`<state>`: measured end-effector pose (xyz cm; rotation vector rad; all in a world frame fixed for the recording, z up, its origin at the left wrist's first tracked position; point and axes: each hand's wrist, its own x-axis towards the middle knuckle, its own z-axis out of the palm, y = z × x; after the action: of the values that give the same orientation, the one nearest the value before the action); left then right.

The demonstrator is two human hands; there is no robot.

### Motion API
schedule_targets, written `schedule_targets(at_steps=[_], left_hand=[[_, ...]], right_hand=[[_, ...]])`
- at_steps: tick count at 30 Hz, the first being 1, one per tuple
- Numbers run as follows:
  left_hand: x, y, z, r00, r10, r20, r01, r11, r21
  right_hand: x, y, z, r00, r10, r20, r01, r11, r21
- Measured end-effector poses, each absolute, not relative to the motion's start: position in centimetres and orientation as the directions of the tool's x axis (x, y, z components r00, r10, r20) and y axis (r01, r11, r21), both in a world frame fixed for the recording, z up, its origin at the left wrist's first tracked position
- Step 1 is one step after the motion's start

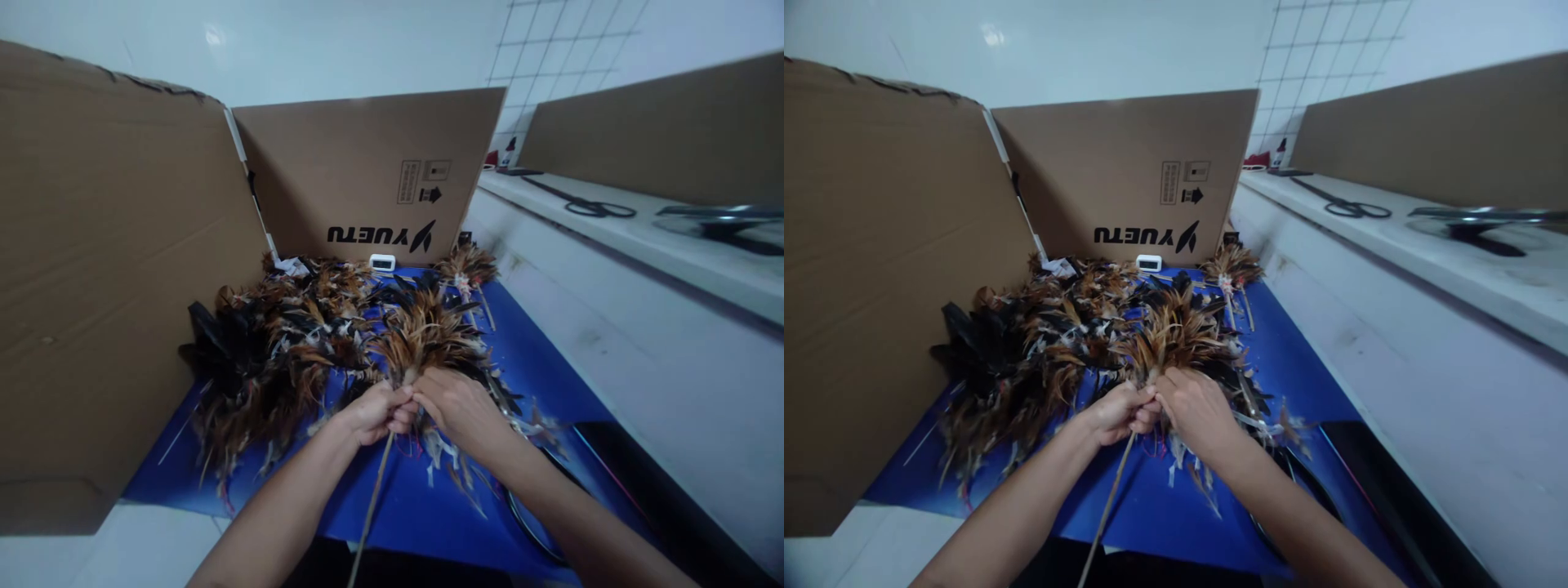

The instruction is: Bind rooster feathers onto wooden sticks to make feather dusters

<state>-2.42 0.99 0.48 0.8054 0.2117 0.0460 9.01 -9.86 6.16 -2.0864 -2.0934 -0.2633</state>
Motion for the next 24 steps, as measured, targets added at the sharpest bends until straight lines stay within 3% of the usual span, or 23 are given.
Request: schedule_targets(at_steps=[9, 17, 20, 24], left_hand=[[-2.4, 1.2, 0.1, 0.974, 0.134, -0.183, 0.032, 0.716, 0.697], [-2.5, 1.4, 0.4, 0.981, 0.12, -0.154, 0.012, 0.75, 0.662], [-2.5, 1.3, 0.6, 0.979, 0.114, -0.171, 0.03, 0.743, 0.669], [-2.5, 1.1, 0.5, 0.978, 0.099, -0.185, 0.054, 0.732, 0.679]], right_hand=[[10.6, -11.3, 5.1, 0.139, 0.938, 0.318, 0.923, -0.006, -0.384], [12.5, -13.5, 5.8, 0.377, 0.923, 0.075, 0.63, -0.197, -0.751], [13.6, -13.9, 5.5, 0.499, 0.857, 0.131, 0.587, -0.222, -0.779], [13.9, -13.0, 5.9, 0.601, 0.686, 0.41, 0.717, -0.236, -0.656]])
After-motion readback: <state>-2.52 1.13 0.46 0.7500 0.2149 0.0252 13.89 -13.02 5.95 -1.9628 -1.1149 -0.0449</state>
